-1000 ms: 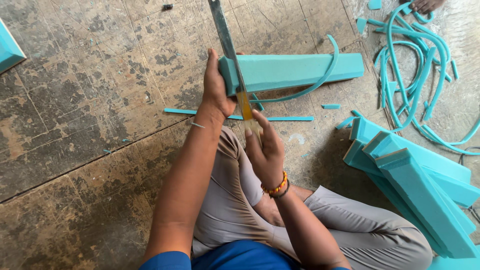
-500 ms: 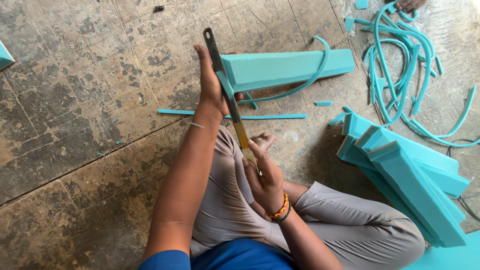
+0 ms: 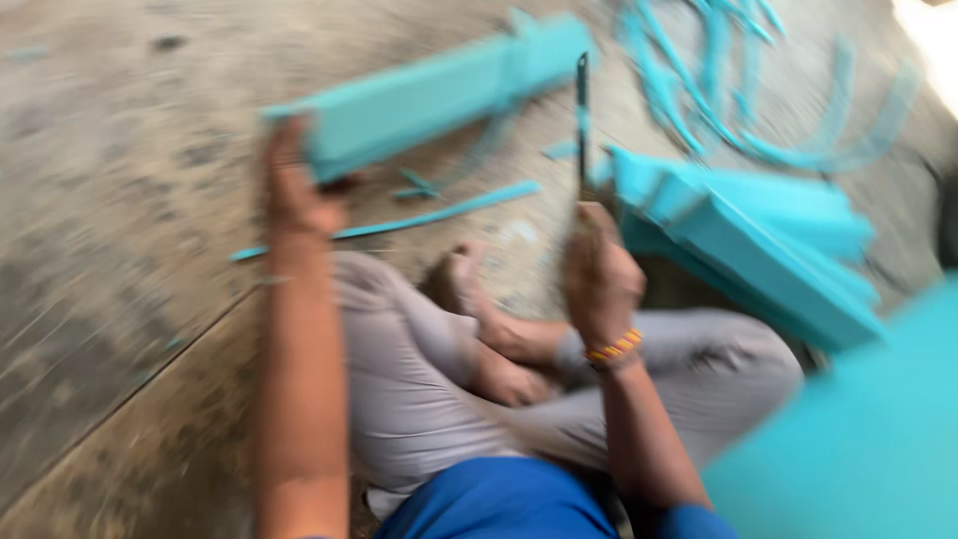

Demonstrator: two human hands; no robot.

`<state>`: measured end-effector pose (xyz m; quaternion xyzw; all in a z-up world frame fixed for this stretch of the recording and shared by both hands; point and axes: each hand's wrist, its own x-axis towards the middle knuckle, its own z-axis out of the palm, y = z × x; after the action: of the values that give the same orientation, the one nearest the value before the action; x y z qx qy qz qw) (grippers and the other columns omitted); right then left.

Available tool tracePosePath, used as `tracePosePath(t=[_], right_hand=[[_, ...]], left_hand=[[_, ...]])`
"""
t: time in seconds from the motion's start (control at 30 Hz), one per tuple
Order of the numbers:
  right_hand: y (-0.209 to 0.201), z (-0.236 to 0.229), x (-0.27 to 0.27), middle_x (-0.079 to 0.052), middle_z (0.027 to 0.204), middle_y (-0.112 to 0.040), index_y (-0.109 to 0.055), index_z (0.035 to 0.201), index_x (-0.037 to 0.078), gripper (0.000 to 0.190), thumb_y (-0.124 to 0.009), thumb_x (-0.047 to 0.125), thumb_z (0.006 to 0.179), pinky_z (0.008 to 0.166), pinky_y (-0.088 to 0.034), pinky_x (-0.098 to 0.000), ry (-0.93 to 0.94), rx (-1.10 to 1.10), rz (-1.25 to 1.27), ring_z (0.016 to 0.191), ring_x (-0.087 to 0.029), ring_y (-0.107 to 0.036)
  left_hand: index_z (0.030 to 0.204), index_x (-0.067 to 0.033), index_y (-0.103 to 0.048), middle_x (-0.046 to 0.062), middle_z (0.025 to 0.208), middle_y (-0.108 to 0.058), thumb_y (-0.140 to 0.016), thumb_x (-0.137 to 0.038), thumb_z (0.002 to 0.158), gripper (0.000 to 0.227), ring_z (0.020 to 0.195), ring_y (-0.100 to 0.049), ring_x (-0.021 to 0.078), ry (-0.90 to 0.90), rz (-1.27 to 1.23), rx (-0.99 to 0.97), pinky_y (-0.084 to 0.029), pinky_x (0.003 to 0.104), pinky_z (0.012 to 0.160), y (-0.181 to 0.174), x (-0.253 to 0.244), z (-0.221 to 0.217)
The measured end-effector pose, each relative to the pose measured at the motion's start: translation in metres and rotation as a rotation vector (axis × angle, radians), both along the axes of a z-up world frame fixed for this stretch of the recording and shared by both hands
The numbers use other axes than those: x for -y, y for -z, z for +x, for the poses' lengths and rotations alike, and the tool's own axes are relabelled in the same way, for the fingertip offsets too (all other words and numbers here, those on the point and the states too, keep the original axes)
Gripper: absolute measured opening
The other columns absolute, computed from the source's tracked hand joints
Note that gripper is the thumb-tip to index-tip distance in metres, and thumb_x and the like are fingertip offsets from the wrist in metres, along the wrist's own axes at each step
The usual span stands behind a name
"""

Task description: The person sits on the floor and uses a metal file to shape the edges of rectangular teal foam blocks. They hold each block with one hand and file the edges with the other, creating curved strips of foam debris. The person repeatedly picks up blocks, files them, and places them into a stack.

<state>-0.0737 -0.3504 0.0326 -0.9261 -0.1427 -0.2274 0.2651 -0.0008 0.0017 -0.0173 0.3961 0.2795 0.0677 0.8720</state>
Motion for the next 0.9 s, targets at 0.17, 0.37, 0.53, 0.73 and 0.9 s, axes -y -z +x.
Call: tracePosePath(t=[0.17, 0.37, 0.53, 0.73, 0.9], right_hand=[[0.064, -0.043, 0.008, -0.012, 0.068, -0.056, -0.06, 0.137, 0.007, 0.043, -0.066, 0.008, 0.095, 0.059, -0.045, -0.0471, 0.058, -0.2, -0.073, 0.063, -0.031, -0.058], [0.075, -0.046, -0.017, -0.012, 0.07, -0.063, -0.058, 0.136, 0.005, 0.048, -0.066, 0.017, 0.091, 0.061, -0.049, -0.0467, -0.072, -0.326, 0.071, 0.065, -0.032, -0.063], [0.075, -0.047, -0.015, -0.014, 0.071, -0.065, -0.063, 0.129, 0.007, 0.037, -0.067, 0.016, 0.094, 0.058, -0.05, -0.0484, -0.005, -0.333, 0.226, 0.063, -0.035, -0.064], [0.084, -0.05, -0.017, -0.013, 0.07, -0.061, -0.062, 0.124, 0.011, 0.025, -0.066, 0.017, 0.099, 0.062, -0.051, -0.0473, -0.008, -0.291, 0.25, 0.065, -0.034, -0.064], [0.087, -0.047, -0.015, -0.013, 0.065, -0.06, -0.062, 0.132, 0.011, 0.039, -0.068, 0.015, 0.093, 0.059, -0.05, -0.0479, 0.027, -0.28, 0.293, 0.06, -0.034, -0.063]], left_hand=[[0.138, -0.0118, -0.063, 0.009, 0.125, -0.068, -0.071, -0.038, 0.103, 0.045, 0.106, -0.071, 0.0277, 0.132, 0.03, 0.197, -0.054, 0.036, 0.07, 0.001, -0.037, -0.02], [0.143, -0.0081, -0.053, 0.01, 0.126, -0.064, -0.07, -0.036, 0.11, 0.047, 0.103, -0.068, 0.028, 0.435, -0.028, 0.371, -0.053, 0.035, 0.073, -0.034, 0.049, 0.019], [0.14, -0.0055, -0.056, 0.012, 0.12, -0.065, -0.074, -0.034, 0.105, 0.049, 0.099, -0.071, 0.0271, 0.616, -0.056, 0.391, -0.061, 0.036, 0.07, -0.063, 0.194, 0.047], [0.138, -0.0023, -0.058, 0.013, 0.116, -0.066, -0.072, -0.022, 0.1, 0.045, 0.1, -0.069, 0.0244, 0.885, -0.179, 0.437, -0.062, 0.037, 0.074, -0.079, 0.307, 0.056], [0.131, -0.0001, -0.061, 0.021, 0.128, -0.068, -0.071, -0.017, 0.1, 0.037, 0.119, -0.068, 0.0256, 0.926, 0.145, 0.75, -0.055, 0.036, 0.111, -0.104, 0.28, 0.054]])
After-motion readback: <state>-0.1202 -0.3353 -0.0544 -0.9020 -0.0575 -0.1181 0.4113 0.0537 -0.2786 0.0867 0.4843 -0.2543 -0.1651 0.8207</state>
